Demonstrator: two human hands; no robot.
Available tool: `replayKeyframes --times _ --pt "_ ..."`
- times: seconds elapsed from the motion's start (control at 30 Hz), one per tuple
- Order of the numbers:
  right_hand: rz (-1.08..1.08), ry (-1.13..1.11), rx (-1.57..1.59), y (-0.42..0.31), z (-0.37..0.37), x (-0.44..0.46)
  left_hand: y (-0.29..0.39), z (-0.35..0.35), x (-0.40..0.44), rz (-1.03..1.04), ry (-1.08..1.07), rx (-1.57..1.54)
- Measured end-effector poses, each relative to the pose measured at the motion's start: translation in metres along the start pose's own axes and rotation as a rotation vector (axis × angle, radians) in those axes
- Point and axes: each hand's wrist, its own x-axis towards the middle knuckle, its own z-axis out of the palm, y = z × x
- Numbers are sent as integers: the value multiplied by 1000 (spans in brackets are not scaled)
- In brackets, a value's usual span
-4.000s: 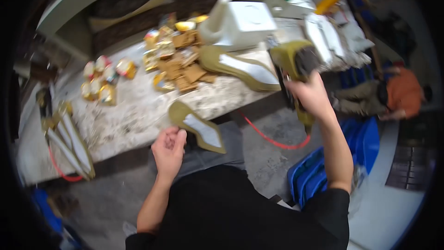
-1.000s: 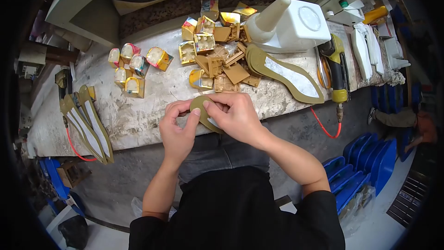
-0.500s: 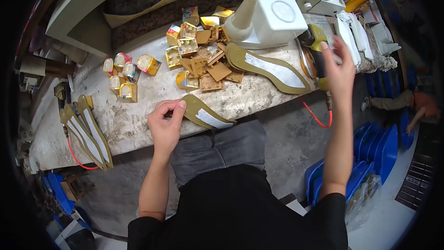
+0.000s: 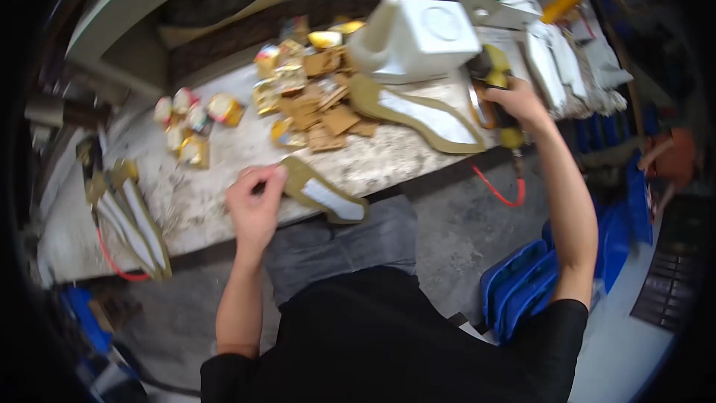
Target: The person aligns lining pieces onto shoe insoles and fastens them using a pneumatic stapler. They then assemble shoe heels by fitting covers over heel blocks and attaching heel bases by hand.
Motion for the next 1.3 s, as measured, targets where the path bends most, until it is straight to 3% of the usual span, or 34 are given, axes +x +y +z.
replayKeyframes --times 0.07,0.13,0.2,0.27,0.33,0.4,0.43,0.5,0.63,0.77,0.8,0.87,0.93,1.0,1.07,1.1,1.2,1.23,1.27,1.3 --pt "86 77 -129 -30 -7 -26 3 -1 0 -43 24 -9" --pt "39 28 -100 -58 -19 -65 5 4 3 -90 42 -44" --pt "-39 -10 130 -89 3 -134 6 3 4 -49 49 -41" --pt "-16 -177 112 -135 39 -195 6 2 2 -28 34 -31" --pt "-432 -202 155 -148 94 -219 6 1 2 -23 27 -26" --pt "-587 -302 -25 -136 126 -213 5 3 3 -20 41 -40" --pt "-588 -305 -34 -148 134 -212 4 2 2 -3 36 -29" --pt "-378 -618 -129 -183 145 -201 2 2 3 31 36 -5" --pt "-532 -598 -48 -183 162 -193 6 3 3 35 56 -8" --pt "-425 -648 -160 -183 154 -198 6 7 1 36 67 10" --pt "-434 -641 -156 -180 151 -202 9 4 4 47 69 14" --pt "-534 -293 132 -161 131 -206 12 5 7 166 155 104" --pt "-147 -127 264 -127 82 -202 16 8 -16 198 162 142" --pt "-51 64 232 -123 38 -176 15 12 -45 -241 87 -24" --pt "-94 190 222 -95 2 -133 3 23 -60 -239 -59 -27" --pt "-97 178 223 -83 -8 -108 -1 26 -60 -227 -187 -24" --pt "54 301 -4 -19 -39 -29 9 17 -49 -286 -293 -165" --pt "106 276 -25 16 -35 -1 11 -3 -46 -326 -292 -210" --pt "146 189 272 13 -13 11 12 -30 -40 -353 -168 -130" --pt "61 84 278 32 -10 33 15 -59 -32 -318 -82 -168"
